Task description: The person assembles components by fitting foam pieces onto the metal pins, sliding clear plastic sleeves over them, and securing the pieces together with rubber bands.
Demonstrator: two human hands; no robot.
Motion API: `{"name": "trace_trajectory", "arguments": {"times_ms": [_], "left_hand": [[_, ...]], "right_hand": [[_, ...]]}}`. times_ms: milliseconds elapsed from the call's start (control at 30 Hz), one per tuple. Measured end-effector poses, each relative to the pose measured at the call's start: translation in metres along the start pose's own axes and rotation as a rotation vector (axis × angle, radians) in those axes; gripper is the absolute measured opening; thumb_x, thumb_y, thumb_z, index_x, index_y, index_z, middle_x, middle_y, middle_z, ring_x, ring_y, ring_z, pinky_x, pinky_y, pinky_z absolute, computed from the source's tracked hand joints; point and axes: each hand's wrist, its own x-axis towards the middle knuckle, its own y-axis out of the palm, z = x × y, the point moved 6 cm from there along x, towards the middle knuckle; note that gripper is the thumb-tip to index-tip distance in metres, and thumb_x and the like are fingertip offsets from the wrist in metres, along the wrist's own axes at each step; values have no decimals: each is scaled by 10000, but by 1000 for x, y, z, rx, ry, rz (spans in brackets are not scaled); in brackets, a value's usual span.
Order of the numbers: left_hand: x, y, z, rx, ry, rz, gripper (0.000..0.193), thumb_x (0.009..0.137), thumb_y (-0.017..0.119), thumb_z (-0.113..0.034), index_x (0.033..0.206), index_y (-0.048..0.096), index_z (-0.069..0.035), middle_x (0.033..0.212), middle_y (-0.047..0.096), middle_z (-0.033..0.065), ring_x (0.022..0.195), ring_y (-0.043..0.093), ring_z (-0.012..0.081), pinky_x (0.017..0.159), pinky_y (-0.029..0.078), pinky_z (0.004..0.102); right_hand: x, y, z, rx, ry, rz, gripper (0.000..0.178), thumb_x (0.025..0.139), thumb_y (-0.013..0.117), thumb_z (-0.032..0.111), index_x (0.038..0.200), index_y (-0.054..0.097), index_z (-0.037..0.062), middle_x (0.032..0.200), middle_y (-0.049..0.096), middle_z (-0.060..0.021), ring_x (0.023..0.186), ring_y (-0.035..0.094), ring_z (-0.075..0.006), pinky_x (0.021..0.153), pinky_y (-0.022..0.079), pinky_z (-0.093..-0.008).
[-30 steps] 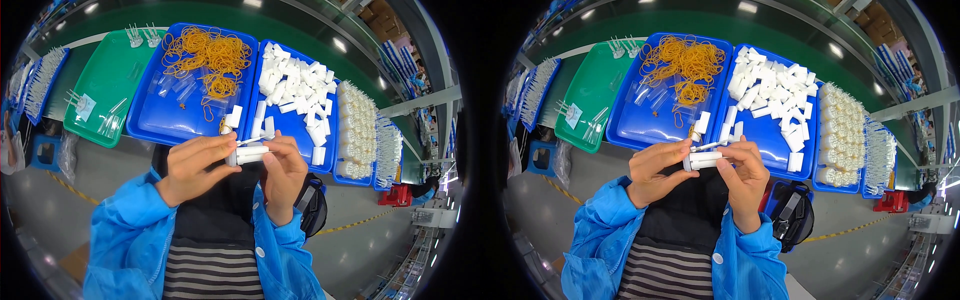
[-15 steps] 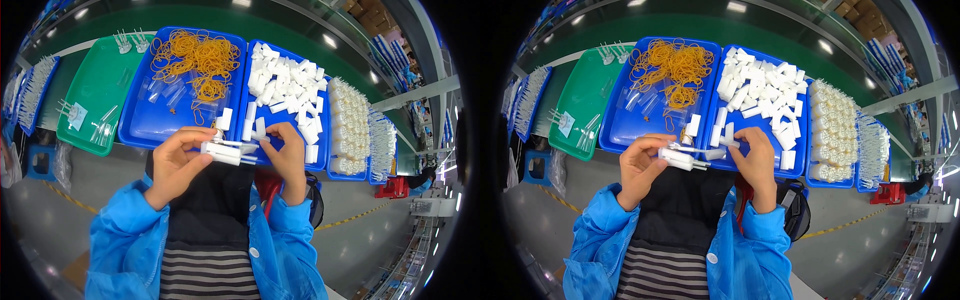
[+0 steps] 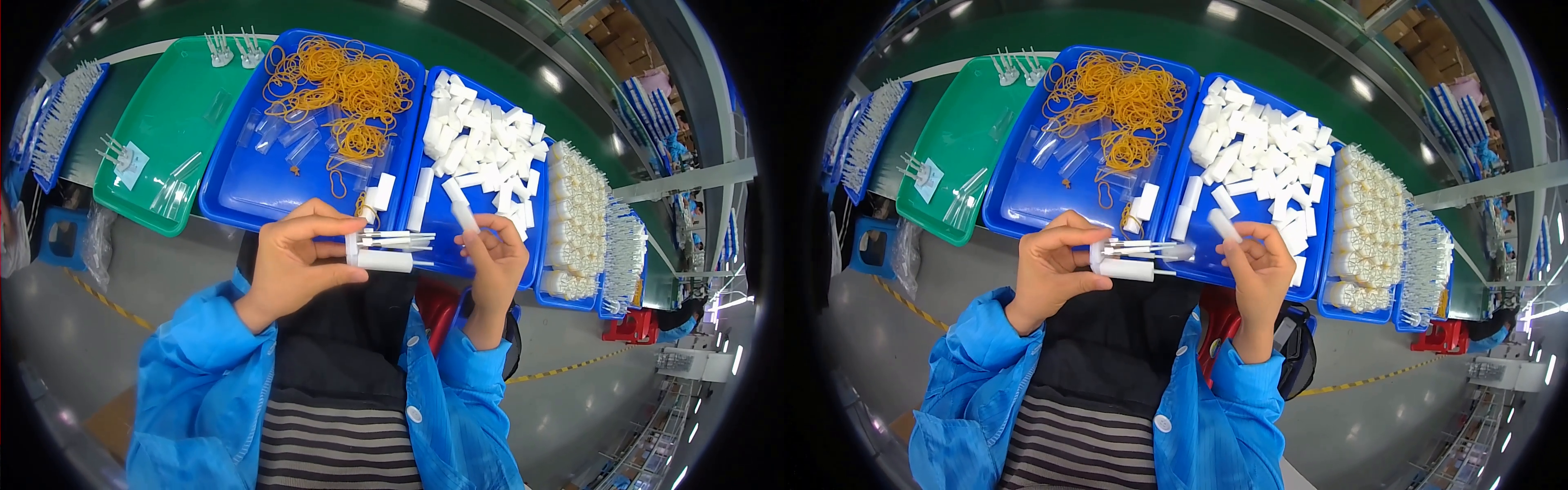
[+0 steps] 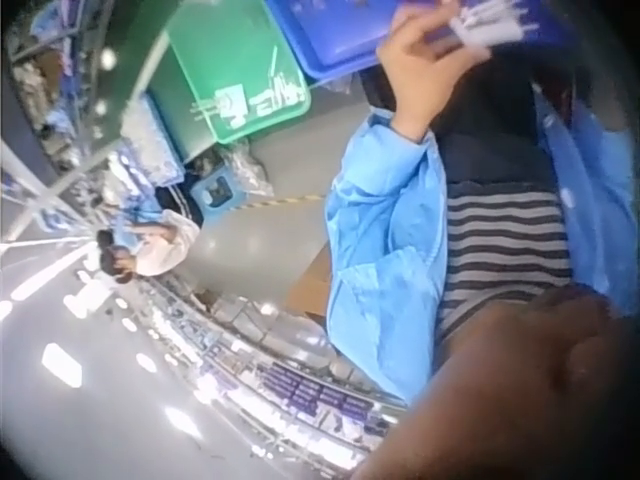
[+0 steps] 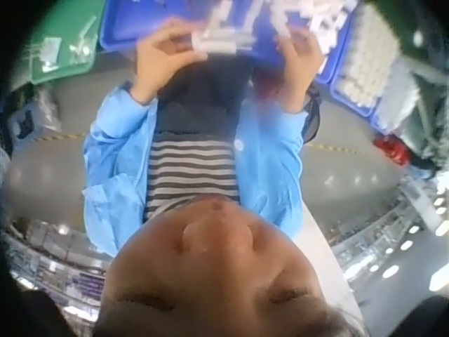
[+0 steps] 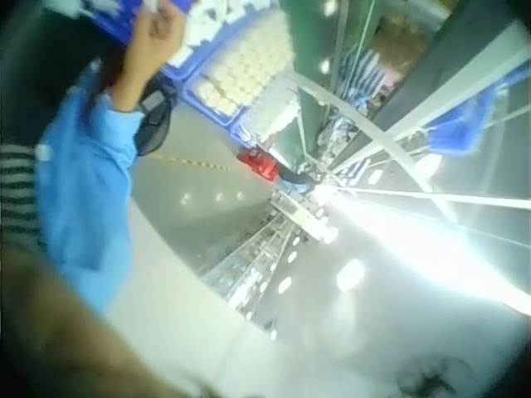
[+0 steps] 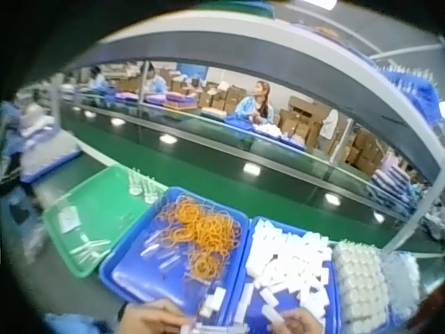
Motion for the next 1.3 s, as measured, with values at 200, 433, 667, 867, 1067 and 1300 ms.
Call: {"name": "trace_trajectory", "arguments": {"times_ms": [200,433,667,867,1067,1300], "left_hand": [[-3,1,-5,44,106,-34,466,665,800,142,1106,685,43,1084,593,100,1020,661,227,917,580,361],[-4,-2,-8,235,130,-77,473,622,855,59,1072,722,-2,1039,646,104,976,673,203,855,569,296],[-4,5,-17,428,262,-21,477,592,872,25,1048,737,-19,1031,663,116,988,660,236,876,540,326],[-3,0,-21,497,308,-74,458,604,865,11,1044,744,-29,1018,674,111,963,669,228,841,548,305],[-9,6,-20,554,345,-77,461,617,854,30,1059,739,-30,1027,667,117,959,673,237,817,563,308],[-13,11,-26,613,490,-69,419,651,833,44,1054,734,-17,1015,659,124,953,673,249,798,573,307]], "right_hand": [[-10,18,25,66,-208,164,182,770,667,-130,934,642,-56,1078,583,-126,890,643,-153,813,540,-273],[-20,35,41,31,-239,265,165,770,680,-106,927,646,-67,1077,629,-168,915,653,-177,827,548,-290],[-28,44,31,217,-177,217,99,818,673,-103,912,656,-78,1030,645,-152,881,658,-167,794,547,-266],[-30,44,29,115,-155,110,106,823,671,-109,927,653,-89,1012,640,-139,867,655,-150,790,544,-257],[-41,59,25,348,-67,186,206,833,674,-97,1032,628,-69,997,671,-136,867,672,-156,766,537,-238],[-40,66,21,364,102,259,249,836,685,-80,1070,605,-56,983,688,-143,873,684,-146,674,510,-213]]}}
